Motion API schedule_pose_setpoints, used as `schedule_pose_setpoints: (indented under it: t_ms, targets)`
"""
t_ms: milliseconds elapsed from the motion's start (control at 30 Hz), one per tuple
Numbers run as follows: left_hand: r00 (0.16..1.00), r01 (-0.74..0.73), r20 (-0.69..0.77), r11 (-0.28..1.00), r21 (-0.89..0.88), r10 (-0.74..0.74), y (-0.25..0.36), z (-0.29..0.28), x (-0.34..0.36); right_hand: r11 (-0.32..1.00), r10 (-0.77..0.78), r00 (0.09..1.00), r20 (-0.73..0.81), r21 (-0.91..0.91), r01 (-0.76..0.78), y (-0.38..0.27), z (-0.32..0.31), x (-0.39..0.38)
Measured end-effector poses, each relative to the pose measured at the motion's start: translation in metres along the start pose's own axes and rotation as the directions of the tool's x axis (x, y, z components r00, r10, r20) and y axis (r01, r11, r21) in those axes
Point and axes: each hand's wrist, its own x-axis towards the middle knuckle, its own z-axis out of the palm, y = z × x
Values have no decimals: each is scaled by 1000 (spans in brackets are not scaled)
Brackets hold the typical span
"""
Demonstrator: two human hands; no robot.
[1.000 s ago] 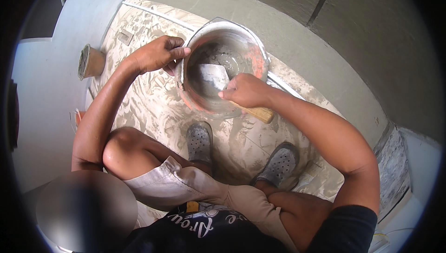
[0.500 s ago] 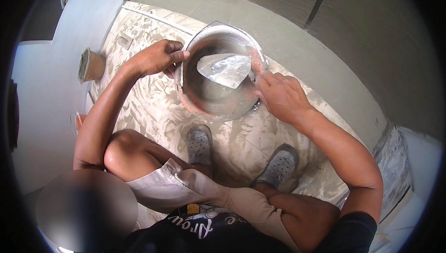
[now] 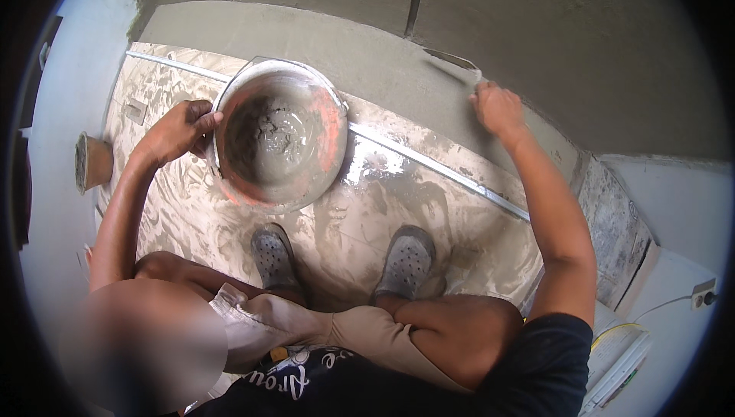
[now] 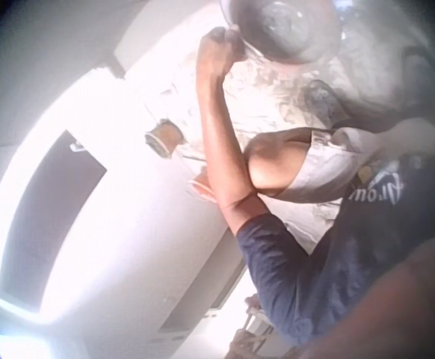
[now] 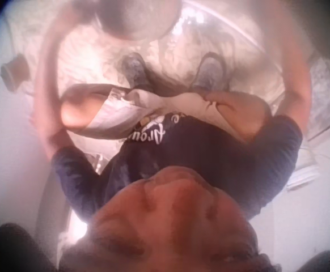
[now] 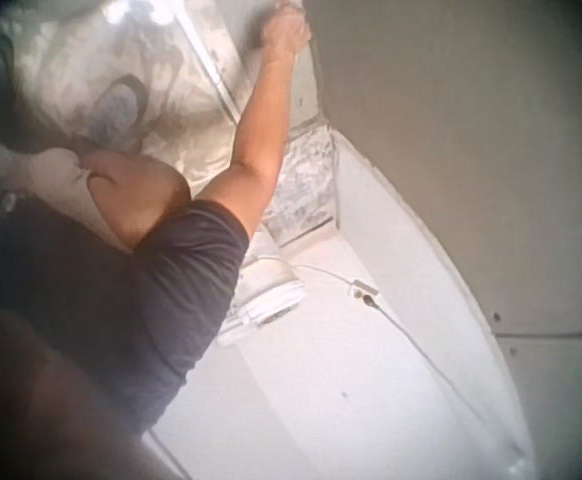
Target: The person scoops plaster from a bucket and applies it to a wall using a trowel. They repeatedly smooth the surface and work along a metal trim line.
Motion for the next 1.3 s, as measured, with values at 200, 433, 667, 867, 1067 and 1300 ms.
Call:
schedule_pose_setpoints:
  t_ms: [200,433,667,867,1067,1300]
  targets:
    - [999,5,-38,999,40,-4,11,0,-1,999,27,1000,5,18,-28,7,15,25]
    - [1000,0,-11,1000,17,1,19,0,-1,1000,-10,1000,-2,15,10,-12,20,62]
    - [999,46,-32,997,57,-44,22,2,1,998,26,998,51,53,-29,-18,19,74]
    - [998,20,-61,999,47,-17,23,2,4,1000,27,997,69,11,-28,-18,17,79]
    - [997,15,-80,998,60,-10,26,2,4,993,100,992,73,60,-104,-19,13,74]
    - [997,26,-70,998,54,-22,19,0,4,995,85,996,7,59,-85,-7,8,53]
